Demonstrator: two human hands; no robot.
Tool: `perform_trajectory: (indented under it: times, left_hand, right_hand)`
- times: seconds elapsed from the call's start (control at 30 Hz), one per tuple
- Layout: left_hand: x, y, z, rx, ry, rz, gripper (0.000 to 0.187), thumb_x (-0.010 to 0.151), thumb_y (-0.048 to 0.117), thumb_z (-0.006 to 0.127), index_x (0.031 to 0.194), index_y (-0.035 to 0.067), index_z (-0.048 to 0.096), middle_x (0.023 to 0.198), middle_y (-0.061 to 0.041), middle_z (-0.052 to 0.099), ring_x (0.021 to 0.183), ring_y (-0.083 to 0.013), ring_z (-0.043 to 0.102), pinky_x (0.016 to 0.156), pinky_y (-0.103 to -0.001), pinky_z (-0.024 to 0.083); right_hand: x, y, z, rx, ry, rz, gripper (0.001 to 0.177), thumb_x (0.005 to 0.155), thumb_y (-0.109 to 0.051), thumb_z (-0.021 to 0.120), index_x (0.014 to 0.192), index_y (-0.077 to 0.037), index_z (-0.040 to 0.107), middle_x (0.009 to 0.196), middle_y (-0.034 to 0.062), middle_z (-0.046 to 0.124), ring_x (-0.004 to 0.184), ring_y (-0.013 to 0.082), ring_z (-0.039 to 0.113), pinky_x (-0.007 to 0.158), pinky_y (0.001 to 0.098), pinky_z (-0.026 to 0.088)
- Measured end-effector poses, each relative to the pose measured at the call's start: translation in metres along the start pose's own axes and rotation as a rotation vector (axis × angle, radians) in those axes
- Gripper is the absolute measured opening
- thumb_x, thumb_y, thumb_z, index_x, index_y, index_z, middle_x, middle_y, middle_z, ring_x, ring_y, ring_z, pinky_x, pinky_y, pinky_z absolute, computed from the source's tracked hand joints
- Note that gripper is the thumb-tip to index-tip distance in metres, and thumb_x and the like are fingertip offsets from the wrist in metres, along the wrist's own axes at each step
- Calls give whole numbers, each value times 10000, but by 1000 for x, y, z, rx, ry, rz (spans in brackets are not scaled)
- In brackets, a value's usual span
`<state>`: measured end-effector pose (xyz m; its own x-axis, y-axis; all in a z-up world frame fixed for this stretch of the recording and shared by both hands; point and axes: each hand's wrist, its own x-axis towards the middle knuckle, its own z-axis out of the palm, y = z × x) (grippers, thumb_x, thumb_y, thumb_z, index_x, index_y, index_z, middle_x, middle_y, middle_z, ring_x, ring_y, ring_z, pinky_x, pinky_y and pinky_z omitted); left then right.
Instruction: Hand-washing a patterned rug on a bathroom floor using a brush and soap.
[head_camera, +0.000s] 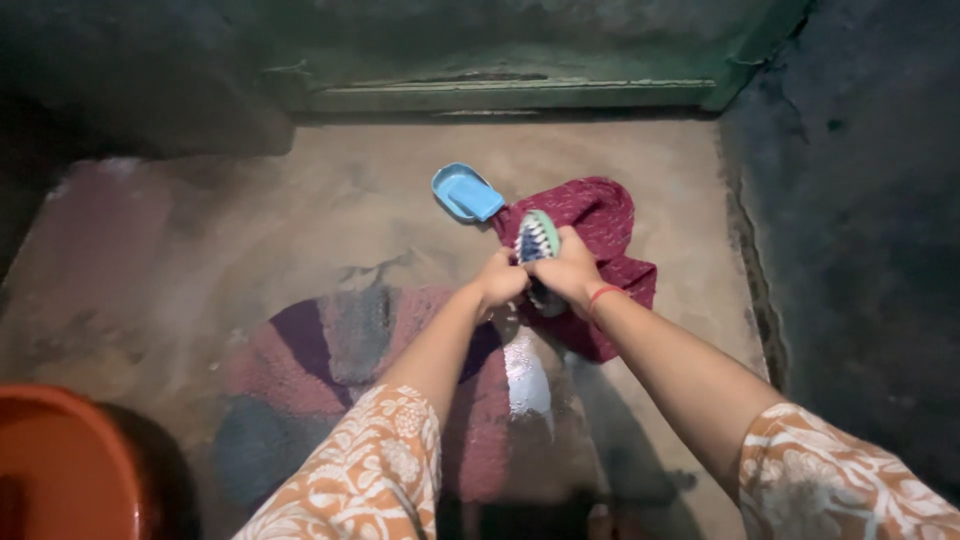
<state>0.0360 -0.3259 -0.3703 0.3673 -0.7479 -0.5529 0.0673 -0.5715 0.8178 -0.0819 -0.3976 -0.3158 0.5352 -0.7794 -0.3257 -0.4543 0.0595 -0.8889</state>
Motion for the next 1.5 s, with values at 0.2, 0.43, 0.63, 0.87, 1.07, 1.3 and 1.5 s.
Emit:
perform_trajectory:
  times: [0.2, 0.43, 0.63, 0.87, 1.07, 1.3, 1.5]
  left_hand:
    - [-3, -32, -46, -120, 113, 64, 563, 819, 55, 577, 1376, 25, 496, 992, -191, 699, 756, -275, 691, 587, -426, 536]
    - [-29, -98, -126, 316, 220, 151, 424, 897, 230, 577, 1244, 35, 725, 1090, -241, 778, 956, -325, 767, 799, -427, 583]
    - [-130, -84, -158, 748, 214, -76, 536, 901, 375, 701, 1344, 91, 599, 1350, -210, 638, 1290, -382, 585, 1072, -468, 473]
    - [-155, -126, -170, 989, 90, -224, 644, 890, 178, 657, 1507, 224, 481, 1591, -102, 411, 1488, -330, 365, 1153, -495, 410]
    - [-166, -125, -173, 1080, 113, -162, 773, 866, 160, 704, 1535, 346, 367, 1612, -68, 304, 1462, -304, 319, 1095, -486, 415]
    - [-93, -199, -176, 1378, 242, 42, 309, 1009, 175, 610, 1310, 242, 621, 1261, -67, 697, 1153, -276, 699, 851, -433, 590]
    - [-163, -102, -188, 1238, 619, 183, 681, 875, 74, 663, 1507, 219, 458, 1321, -112, 518, 1125, -312, 640, 744, -396, 599]
  right_hand:
    - [21, 16, 53, 74, -233, -141, 527, 768, -82, 655, 1281, -31, 545, 1088, 124, 678, 999, 208, 667, 836, 371, 555]
    - [-31, -34, 115, -271, -379, 17, 809, 830, -501, 774, 1363, -19, 402, 1198, 141, 625, 1137, 205, 606, 967, 359, 481]
    - [-31, -13, 153, -565, -315, -357, 1155, 774, -587, 829, 1529, 46, 227, 1385, 333, 458, 1296, 419, 494, 1084, 453, 407]
    - [-37, -2, 160, -1222, -481, -129, 1019, 617, -517, 924, 1462, -155, 486, 1580, 322, 173, 1408, 565, 253, 1123, 548, 339]
    - [-27, 11, 151, -1183, -619, 31, 846, 546, -506, 853, 1290, -144, 677, 1420, 294, 594, 1324, 447, 579, 1080, 482, 487]
    - [-35, -23, 141, -1210, -431, -53, 692, 589, -527, 872, 1118, -86, 807, 1277, 275, 617, 1304, 411, 512, 1101, 414, 451]
    - [-17, -51, 125, -1072, 84, -505, 825, 602, -323, 871, 1338, -96, 577, 1468, 298, 409, 1286, 498, 421, 1026, 517, 414]
